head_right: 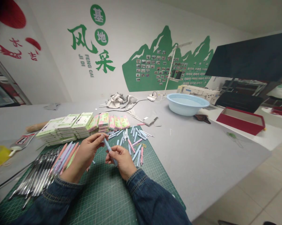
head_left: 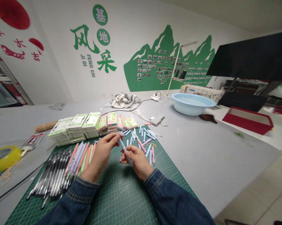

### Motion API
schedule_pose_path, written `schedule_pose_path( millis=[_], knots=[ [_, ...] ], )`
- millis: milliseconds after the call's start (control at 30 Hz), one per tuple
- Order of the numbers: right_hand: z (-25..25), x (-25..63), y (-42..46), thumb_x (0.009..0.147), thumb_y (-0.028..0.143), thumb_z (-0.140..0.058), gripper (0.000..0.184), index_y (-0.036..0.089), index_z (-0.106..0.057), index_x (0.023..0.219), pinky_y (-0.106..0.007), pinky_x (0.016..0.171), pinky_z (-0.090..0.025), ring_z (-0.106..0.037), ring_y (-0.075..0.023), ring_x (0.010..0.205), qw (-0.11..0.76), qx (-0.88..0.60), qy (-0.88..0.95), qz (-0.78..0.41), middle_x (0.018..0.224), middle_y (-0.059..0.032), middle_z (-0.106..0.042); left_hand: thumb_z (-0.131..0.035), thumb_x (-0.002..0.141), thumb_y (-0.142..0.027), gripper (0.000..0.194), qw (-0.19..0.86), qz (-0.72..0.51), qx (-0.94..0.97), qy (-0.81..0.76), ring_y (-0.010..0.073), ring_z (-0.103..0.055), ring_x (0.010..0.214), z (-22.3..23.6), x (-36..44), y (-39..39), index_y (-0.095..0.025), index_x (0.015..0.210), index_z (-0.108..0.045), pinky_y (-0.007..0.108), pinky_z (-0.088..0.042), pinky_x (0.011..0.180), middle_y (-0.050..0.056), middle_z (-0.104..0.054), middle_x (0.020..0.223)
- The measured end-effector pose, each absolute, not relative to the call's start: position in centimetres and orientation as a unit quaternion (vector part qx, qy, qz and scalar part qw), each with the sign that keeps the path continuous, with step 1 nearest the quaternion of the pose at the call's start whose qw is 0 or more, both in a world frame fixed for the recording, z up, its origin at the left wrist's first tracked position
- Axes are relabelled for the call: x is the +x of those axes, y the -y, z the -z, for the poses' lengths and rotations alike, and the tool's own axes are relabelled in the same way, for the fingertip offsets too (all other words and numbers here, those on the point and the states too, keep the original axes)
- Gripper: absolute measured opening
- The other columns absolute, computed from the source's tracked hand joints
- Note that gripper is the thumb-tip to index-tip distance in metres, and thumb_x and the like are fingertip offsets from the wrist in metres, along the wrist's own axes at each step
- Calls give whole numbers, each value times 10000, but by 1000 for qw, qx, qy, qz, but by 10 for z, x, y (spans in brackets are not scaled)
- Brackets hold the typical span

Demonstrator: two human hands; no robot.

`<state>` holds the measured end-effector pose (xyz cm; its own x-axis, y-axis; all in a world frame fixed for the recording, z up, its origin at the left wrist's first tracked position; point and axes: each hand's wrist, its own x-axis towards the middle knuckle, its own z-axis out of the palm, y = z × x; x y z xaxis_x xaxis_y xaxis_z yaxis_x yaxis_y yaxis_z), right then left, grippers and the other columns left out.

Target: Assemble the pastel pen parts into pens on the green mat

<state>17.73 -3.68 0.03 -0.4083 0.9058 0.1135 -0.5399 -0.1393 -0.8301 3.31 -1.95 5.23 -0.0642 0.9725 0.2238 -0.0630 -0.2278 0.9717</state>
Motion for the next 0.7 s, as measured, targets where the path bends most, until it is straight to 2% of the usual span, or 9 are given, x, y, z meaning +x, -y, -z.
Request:
schedule_pose_path(
  millis=[100, 333, 433, 533, 700],
  knots=[
    [-1, 177, 38, 811, 395, -614, 283, 121, -640, 878, -219, 575, -407, -567, -97, 568, 477, -209, 433, -736, 670, -29, -633, -665, 749, -344, 225, 461, -579, 527, -418, 171, -583, 813, -53, 31, 19, -154, 861, -711, 264, -474, 710, 69, -666, 875],
    [-4, 177, 38, 845, 375, -570, 281, 107, -649, 876, -186, 450, -245, -428, -44, 467, 481, -196, 436, -735, 663, -32, -618, -642, 778, -328, 209, 486, -560, 539, -400, 165, -593, 833, -52, 28, 19, -174, 901, -711, 260, -481, 747, 56, -673, 878],
    [-4, 177, 38, 793, 321, -644, 218, 127, -623, 890, -184, 444, -237, -439, -48, 473, 489, -198, 430, -733, 676, -20, -619, -634, 787, -325, 205, 493, -562, 534, -394, 174, -599, 858, -51, 29, 19, -177, 910, -706, 268, -486, 758, 57, -675, 898],
    [-3, 177, 38, 698, 244, -735, 233, 155, -580, 848, -178, 439, -230, -450, -49, 464, 502, -205, 422, -727, 651, 10, -613, -630, 791, -323, 204, 491, -566, 534, -390, 188, -603, 889, -51, 29, 19, -173, 908, -704, 281, -489, 773, 61, -675, 916],
    [-1, 177, 39, 754, 313, -687, 214, 133, -602, 832, -188, 463, -270, -490, -65, 488, 484, -209, 426, -735, 645, -14, -617, -630, 791, -321, 207, 481, -563, 541, -399, 185, -601, 877, -53, 29, 20, -164, 905, -703, 278, -483, 776, 66, -672, 905]
  ],
)
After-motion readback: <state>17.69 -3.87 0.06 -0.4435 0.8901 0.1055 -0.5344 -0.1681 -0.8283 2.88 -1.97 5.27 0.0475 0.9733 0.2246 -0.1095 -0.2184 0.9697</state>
